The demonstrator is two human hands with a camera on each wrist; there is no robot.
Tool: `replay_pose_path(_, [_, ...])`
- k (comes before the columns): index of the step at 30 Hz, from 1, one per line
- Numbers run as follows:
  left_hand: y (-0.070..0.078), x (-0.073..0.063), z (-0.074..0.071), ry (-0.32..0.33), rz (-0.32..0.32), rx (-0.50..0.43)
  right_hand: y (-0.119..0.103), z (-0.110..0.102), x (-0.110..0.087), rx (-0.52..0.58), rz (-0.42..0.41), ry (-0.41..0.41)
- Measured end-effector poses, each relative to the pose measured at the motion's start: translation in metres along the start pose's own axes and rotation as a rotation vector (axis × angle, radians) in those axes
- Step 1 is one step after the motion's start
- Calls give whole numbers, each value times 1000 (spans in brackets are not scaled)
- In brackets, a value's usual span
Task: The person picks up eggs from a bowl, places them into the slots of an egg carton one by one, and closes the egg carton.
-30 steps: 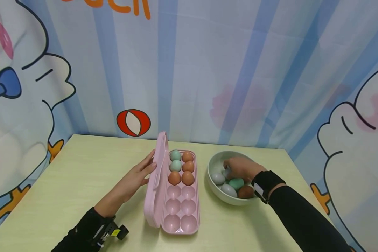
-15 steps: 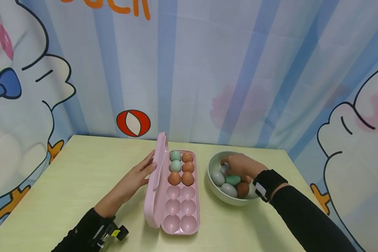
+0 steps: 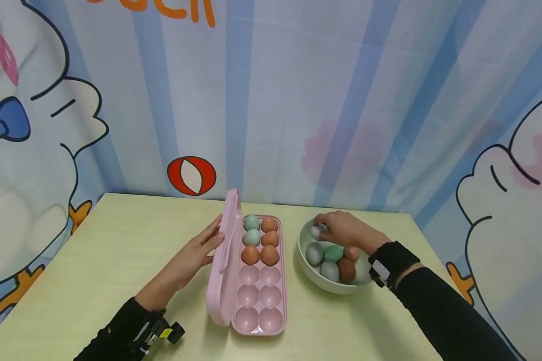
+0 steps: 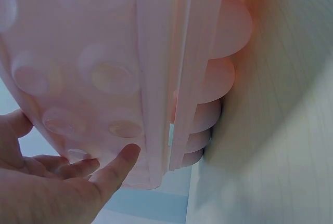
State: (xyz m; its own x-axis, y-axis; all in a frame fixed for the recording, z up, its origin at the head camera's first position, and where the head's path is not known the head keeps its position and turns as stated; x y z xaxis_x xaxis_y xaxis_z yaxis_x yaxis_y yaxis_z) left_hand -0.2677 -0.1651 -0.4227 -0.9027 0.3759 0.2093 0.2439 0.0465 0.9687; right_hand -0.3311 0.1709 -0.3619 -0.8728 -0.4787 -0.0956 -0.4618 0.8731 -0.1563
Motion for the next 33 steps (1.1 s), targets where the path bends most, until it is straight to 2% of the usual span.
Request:
replay_pose_path(2, [0,0,0,0,3,-2,-4,-2,0,20,-18,23])
replay_pose_path(9, [3,0,1,-3,16,-19,-21,-3,5,81,22,64])
replay_pose_path(15, [3,0,0,-4,11,-15,-41,-1,8,138,18,89])
replay_pose_path(26, [3,-1,1,-4,14,-12,-70,13,18,270,-30,59])
replay_pose_path(33, [2,0,1,-8,20,-19,-87,26,22,287,-76,55])
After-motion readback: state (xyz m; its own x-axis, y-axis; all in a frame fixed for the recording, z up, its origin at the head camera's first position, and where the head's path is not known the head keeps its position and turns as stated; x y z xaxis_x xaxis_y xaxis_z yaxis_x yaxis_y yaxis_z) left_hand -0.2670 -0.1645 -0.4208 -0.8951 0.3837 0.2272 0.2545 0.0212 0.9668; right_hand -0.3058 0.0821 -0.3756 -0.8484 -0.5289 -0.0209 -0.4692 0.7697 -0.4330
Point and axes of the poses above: each hand's wrist, its own x-axis towards the middle knuckle, its own z-axis out of the palm, y = z × x, the point moved 4 cm from there along x, towards the middle knuckle, and after that the axes turned 11 degrees about z, right-handed, at the moved point
